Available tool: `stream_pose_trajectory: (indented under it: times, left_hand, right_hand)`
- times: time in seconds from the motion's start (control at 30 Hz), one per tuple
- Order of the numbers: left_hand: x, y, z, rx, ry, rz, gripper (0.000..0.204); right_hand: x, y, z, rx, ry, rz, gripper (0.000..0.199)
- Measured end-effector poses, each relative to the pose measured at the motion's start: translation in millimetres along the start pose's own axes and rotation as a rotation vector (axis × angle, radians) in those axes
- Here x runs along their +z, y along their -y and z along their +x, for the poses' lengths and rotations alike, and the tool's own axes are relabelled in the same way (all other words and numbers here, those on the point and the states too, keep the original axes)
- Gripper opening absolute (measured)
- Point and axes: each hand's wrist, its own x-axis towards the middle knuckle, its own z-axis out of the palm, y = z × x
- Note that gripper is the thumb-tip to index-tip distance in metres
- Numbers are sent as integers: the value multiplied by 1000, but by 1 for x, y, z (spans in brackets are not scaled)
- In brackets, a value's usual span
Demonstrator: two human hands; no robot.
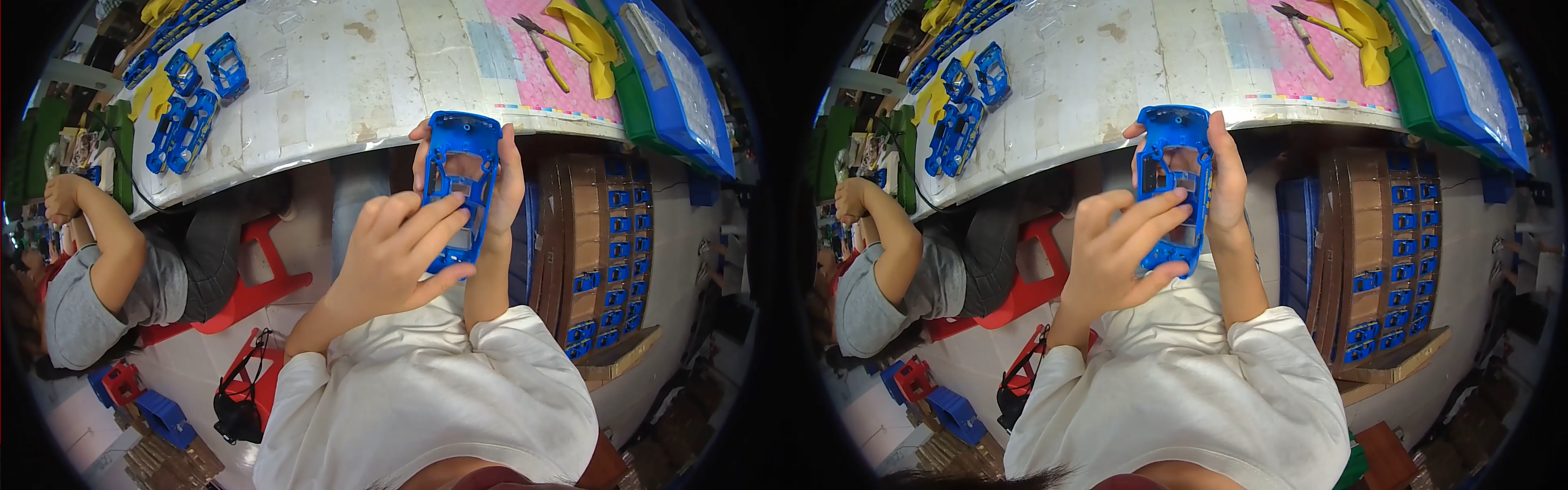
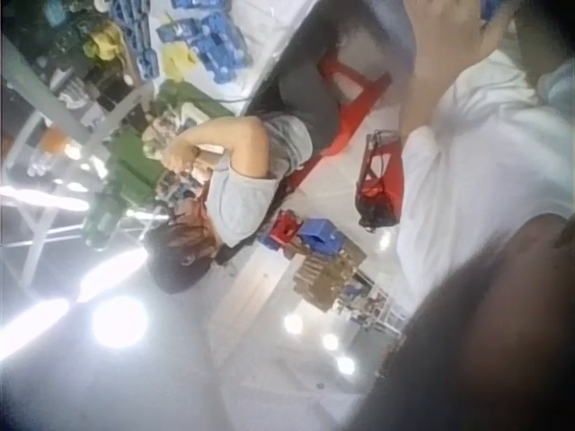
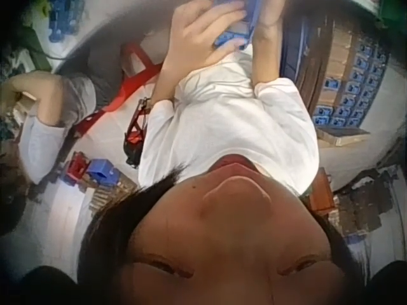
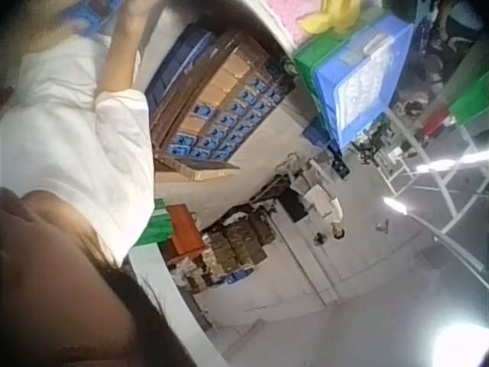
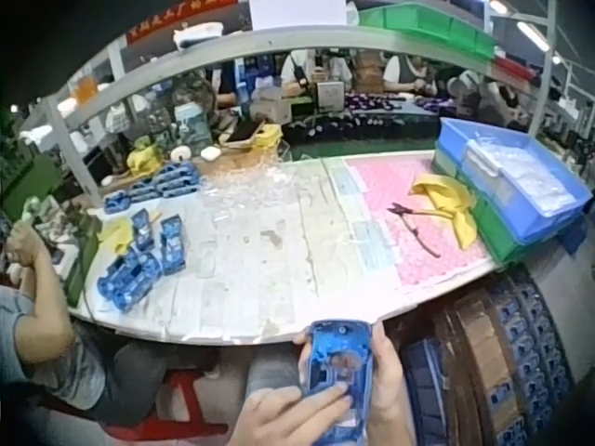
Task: The person repeatedly takes toy car body shells, fits clear plastic window inserts into the undersides of the shells, and presses them into place by hand.
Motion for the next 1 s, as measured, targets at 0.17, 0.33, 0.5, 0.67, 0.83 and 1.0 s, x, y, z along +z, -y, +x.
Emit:
stream_pose_trajectory:
  times: [0.17, 0.33, 0.5, 0.67, 0.83, 1.0]
  left_hand:
    - [-3, 10, 23, -348, -414, -255, 56]
    - [8, 34, 29, -334, -268, -440, 40]
    - [4, 34, 34, -564, -410, -532, 27]
    - [17, 40, 38, -477, -544, -611, 24]
    - [23, 42, 34, -469, -537, -570, 26]
    - [20, 36, 29, -574, -364, -511, 17]
  right_hand:
    - [11, -7, -7, 14, -53, 114, 75]
    - [4, -12, -13, -18, -62, 98, 48]
    - [19, -4, -14, -62, -11, -220, 50]
    - [27, -6, -9, -227, -171, -671, 18]
    - [21, -10, -4, -256, -207, -730, 14]
    - [15, -16, -2, -307, -210, -778, 15]
